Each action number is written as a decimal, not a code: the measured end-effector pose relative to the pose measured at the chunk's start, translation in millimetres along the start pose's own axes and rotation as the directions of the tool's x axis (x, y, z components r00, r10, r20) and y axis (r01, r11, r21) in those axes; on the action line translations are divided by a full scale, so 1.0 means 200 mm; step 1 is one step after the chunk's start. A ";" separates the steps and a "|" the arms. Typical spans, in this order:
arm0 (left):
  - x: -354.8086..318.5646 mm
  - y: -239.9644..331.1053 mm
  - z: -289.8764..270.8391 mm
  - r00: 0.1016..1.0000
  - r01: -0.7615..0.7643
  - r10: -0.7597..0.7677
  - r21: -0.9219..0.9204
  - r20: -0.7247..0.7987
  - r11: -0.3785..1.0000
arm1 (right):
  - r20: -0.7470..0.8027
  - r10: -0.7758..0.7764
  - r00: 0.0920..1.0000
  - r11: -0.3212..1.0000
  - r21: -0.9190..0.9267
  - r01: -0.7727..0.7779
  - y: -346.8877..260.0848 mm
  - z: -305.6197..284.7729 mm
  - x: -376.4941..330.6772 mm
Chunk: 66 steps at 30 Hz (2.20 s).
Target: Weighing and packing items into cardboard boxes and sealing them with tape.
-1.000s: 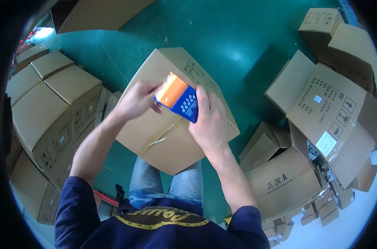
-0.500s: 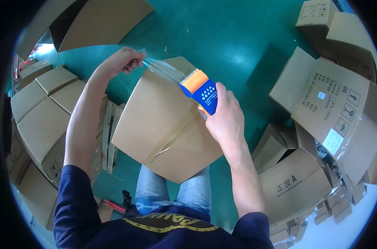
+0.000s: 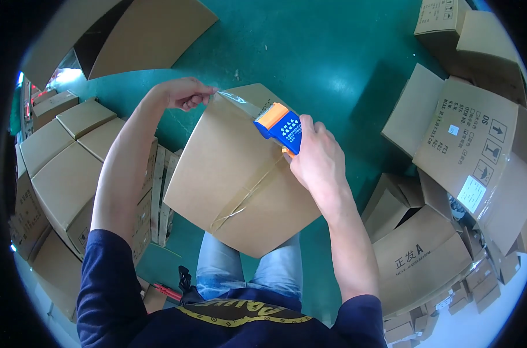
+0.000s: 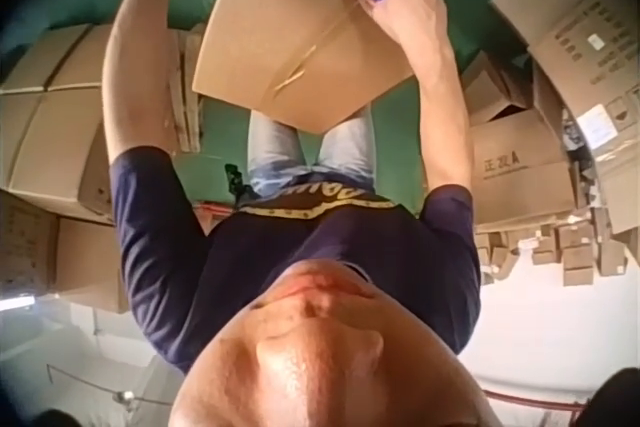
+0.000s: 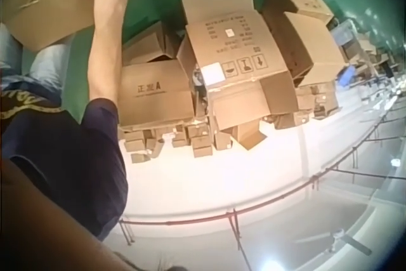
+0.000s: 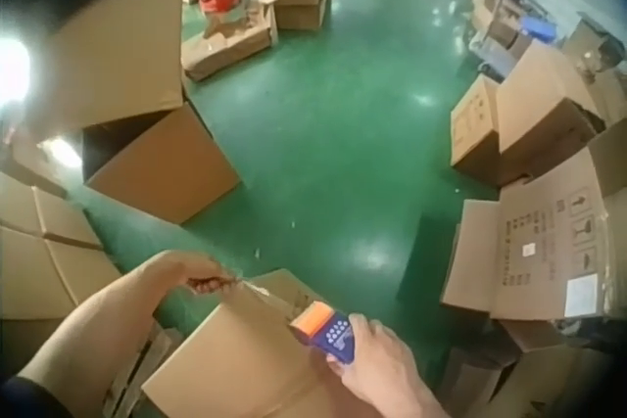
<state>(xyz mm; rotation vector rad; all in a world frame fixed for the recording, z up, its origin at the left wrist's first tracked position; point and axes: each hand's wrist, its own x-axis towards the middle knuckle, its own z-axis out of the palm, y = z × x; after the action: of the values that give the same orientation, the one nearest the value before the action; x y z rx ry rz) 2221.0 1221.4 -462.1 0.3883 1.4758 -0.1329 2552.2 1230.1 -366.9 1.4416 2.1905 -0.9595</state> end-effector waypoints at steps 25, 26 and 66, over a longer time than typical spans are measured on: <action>0.04 0.26 0.48 0.869 -0.093 0.458 0.846 -0.188 0.525 | 0.170 -0.007 0.986 0.993 0.114 -0.013 0.62 -0.08 -0.40; 0.05 0.26 0.49 0.874 -0.106 0.457 0.852 -0.166 0.512 | 0.174 0.014 0.985 0.992 0.120 -0.036 0.69 -0.06 -0.46; 0.19 0.10 0.38 0.753 -0.401 0.477 0.260 -0.453 0.879 | -0.157 -0.091 0.983 0.996 -0.005 0.092 1.30 0.73 -0.79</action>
<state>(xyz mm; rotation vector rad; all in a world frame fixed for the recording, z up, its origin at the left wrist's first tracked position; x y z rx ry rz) 2302.0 1219.6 -492.4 0.9425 1.8528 0.2671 2843.5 1087.8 -464.1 1.4750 2.3882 -0.9063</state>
